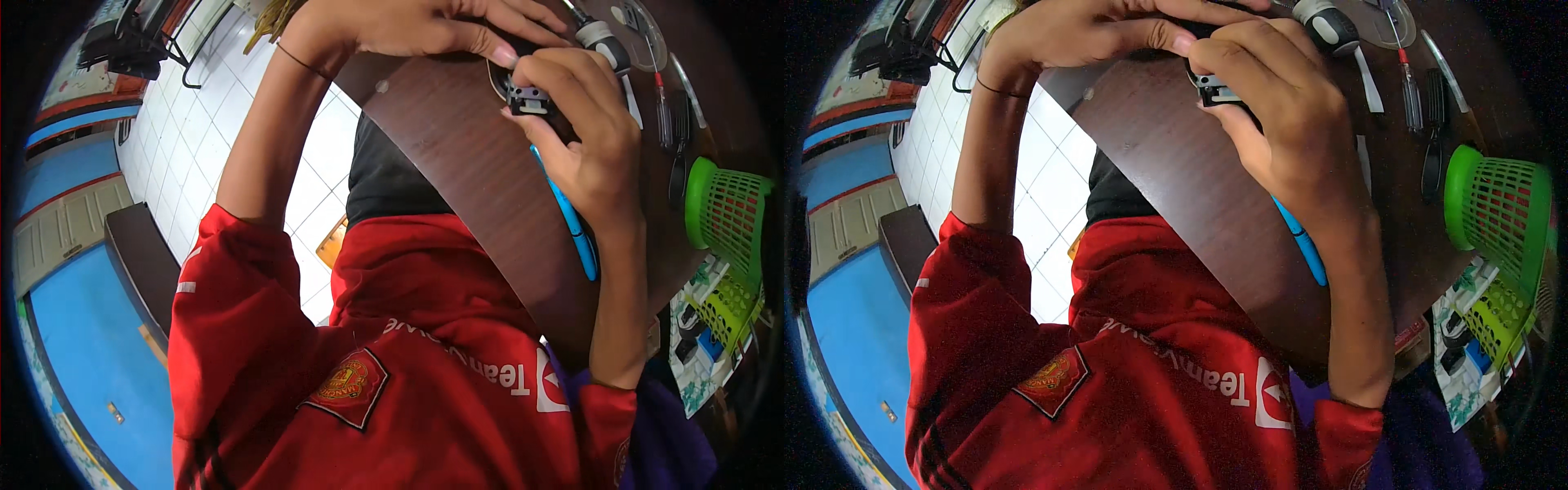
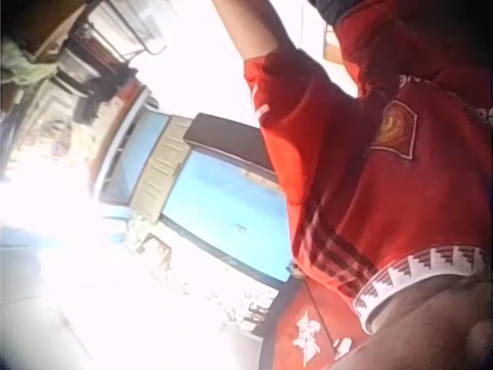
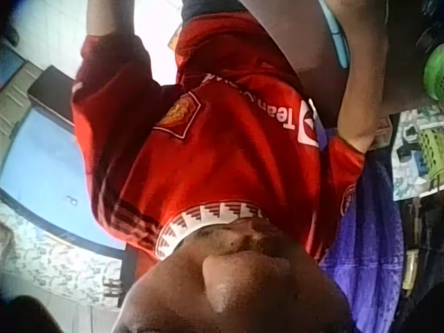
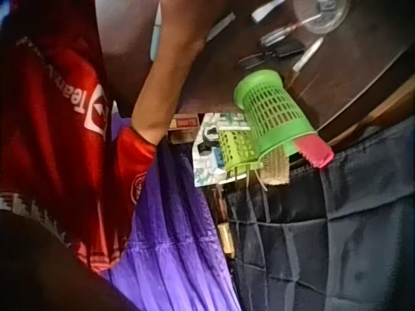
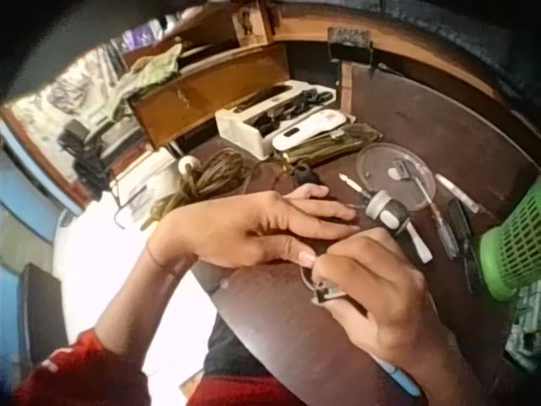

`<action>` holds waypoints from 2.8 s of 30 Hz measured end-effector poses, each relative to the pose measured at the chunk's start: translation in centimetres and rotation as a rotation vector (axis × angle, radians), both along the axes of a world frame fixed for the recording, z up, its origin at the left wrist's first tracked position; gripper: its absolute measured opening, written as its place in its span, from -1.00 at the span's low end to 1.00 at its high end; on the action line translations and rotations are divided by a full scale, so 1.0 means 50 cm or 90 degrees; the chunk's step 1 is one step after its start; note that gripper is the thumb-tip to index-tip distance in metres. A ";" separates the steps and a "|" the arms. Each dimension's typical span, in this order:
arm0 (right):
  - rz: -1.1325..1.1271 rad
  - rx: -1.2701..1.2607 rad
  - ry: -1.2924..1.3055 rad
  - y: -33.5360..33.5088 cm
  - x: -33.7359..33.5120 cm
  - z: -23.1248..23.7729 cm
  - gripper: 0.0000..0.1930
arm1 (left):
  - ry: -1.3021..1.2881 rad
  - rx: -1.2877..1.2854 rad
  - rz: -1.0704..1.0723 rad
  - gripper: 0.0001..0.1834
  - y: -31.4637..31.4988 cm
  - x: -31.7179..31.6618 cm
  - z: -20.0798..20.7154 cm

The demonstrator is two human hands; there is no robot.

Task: Maintenance and repair of a hair clipper by disassembling its components using tools.

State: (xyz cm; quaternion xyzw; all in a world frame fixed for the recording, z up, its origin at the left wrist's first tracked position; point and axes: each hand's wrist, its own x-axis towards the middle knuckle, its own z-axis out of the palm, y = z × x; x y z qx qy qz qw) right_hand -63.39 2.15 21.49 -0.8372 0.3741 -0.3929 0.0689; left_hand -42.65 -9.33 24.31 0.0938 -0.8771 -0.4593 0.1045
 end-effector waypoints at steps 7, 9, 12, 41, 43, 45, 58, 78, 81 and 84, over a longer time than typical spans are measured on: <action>-0.034 -0.035 -0.052 -0.001 -0.008 -0.022 -0.47 | 0.002 -0.006 0.043 -0.49 0.006 0.005 -0.005; -0.073 0.079 -0.171 0.008 -0.009 -0.023 -0.40 | 0.006 0.005 0.050 -0.48 0.012 0.006 -0.001; -0.101 0.099 -0.152 0.010 -0.018 -0.026 -0.44 | -0.029 -0.001 0.074 -0.46 0.010 0.001 0.005; -0.089 0.210 -0.222 0.012 -0.022 -0.039 -0.56 | -0.029 0.054 0.057 -0.25 0.013 -0.004 0.013; -0.090 0.229 -0.232 0.013 -0.021 -0.037 -0.58 | -0.022 0.059 0.051 -0.25 0.012 -0.005 0.013; -0.088 0.225 -0.234 0.014 -0.020 -0.039 -0.58 | -0.015 0.064 0.045 -0.26 0.012 -0.005 0.011; -0.083 0.236 -0.254 0.017 -0.019 -0.040 -0.61 | 0.007 -0.057 0.033 -0.35 0.004 -0.012 -0.004; -0.060 0.412 -0.465 0.004 -0.041 -0.046 -0.68 | 0.060 -0.311 0.201 -0.29 0.017 -0.016 -0.007; -0.062 0.428 -0.429 -0.003 -0.049 -0.047 -0.64 | 0.020 -0.347 0.235 -0.34 0.020 -0.011 -0.014; -0.076 0.437 -0.421 -0.002 -0.045 -0.043 -0.66 | 0.050 -0.376 0.244 -0.38 0.022 -0.008 -0.025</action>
